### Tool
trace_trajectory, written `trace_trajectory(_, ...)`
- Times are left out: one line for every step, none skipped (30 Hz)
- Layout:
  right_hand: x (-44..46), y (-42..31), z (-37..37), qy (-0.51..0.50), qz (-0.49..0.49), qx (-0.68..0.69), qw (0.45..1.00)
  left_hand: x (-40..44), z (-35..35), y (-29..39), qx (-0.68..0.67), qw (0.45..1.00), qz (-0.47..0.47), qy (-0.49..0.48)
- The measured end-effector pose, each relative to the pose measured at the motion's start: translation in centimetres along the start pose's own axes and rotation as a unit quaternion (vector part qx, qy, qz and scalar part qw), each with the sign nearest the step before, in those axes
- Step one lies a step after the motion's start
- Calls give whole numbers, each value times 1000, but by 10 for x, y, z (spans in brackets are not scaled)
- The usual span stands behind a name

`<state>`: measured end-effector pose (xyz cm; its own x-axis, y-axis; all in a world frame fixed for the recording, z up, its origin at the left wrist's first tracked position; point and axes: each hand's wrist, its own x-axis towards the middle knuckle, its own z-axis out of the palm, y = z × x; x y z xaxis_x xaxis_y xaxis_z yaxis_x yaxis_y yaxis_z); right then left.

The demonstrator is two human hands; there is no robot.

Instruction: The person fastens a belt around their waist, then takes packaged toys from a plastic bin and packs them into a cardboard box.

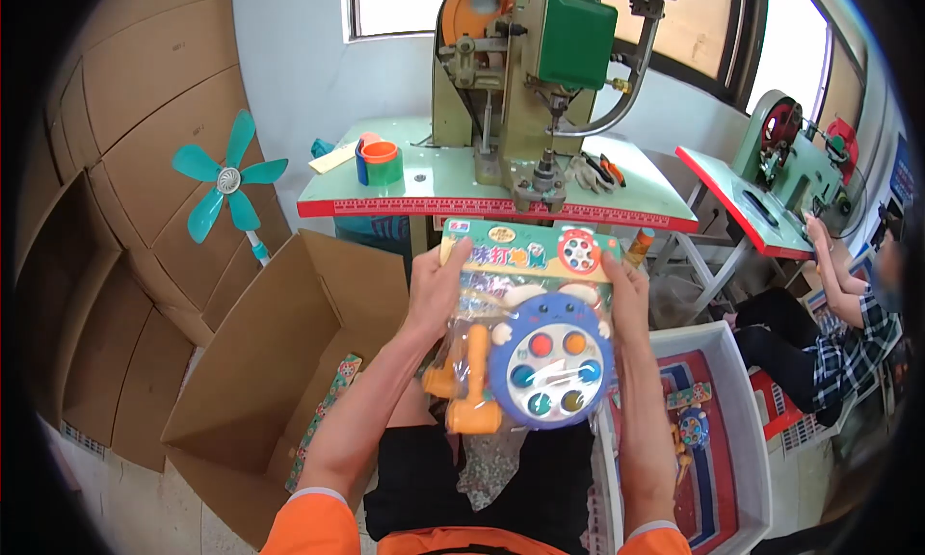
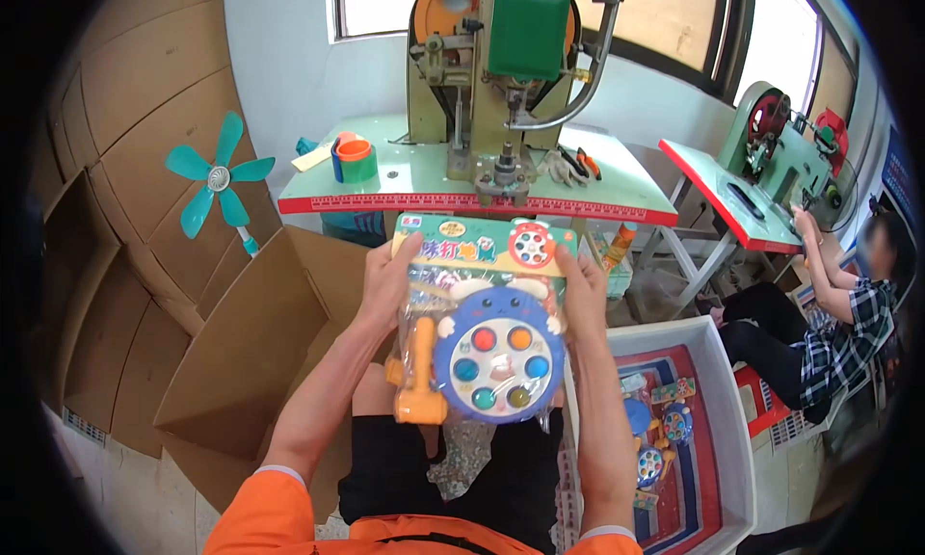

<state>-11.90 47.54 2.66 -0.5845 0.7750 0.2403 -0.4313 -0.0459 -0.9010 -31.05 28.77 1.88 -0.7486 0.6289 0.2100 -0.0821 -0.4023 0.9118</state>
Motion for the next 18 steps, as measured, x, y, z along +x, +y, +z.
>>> trace_trajectory(15, -10, -2, 4, 7, -24, 1000, 15, 6, 3, -1, 1000, 6, 0)
trace_trajectory(28, -19, -4, 8, 12, -49, 999, 30, 12, 4, -5, 1000, 15, -10)
trace_trajectory(41, -27, -3, 13, 19, -74, 997, 44, 19, 7, -9, 1000, 21, -19)
trace_trajectory(54, -35, 1, 9, 16, -74, 997, 57, 23, 10, -13, 999, 26, -27)
trace_trajectory(65, -41, 4, 10, 7, -57, 998, 70, 26, 13, -13, 999, 31, -27)
trace_trajectory(73, -46, 6, 14, 5, -40, 999, 79, 31, 17, -14, 999, 29, -25)
trace_trajectory(79, -48, 7, 17, 4, -25, 1000, 85, 34, 19, -15, 999, 26, -22)
trace_trajectory(88, -50, 10, 16, 5, -25, 1000, 93, 37, 24, -16, 999, 25, -19)
trace_trajectory(97, -52, 13, 10, 17, -26, 999, 100, 40, 29, -15, 999, 27, -19)
trace_trajectory(104, -53, 15, 6, 31, -29, 999, 106, 43, 33, -21, 1000, 18, -12)
trace_trajectory(110, -51, 15, 3, 47, -31, 998, 111, 45, 34, -27, 1000, 7, -5)
trace_trajectory(116, -47, 13, 5, 50, -32, 998, 115, 45, 32, -33, 999, -4, 2)
trace_trajectory(123, -45, 12, 6, 49, -41, 998, 121, 45, 30, -33, 999, -7, 3)
trace_trajectory(130, -43, 11, 6, 46, -49, 998, 126, 43, 29, -32, 999, -10, 0)
trace_trajectory(134, -42, 10, 6, 44, -58, 997, 131, 42, 29, -31, 999, -13, -2)
trace_trajectory(138, -42, 10, 6, 43, -58, 997, 135, 41, 29, -31, 999, -14, -6)
trace_trajectory(141, -42, 8, 6, 46, -68, 997, 138, 42, 28, -32, 999, -14, -8)
trace_trajectory(143, -41, 7, 5, 50, -78, 996, 140, 43, 27, -39, 999, -17, -12)
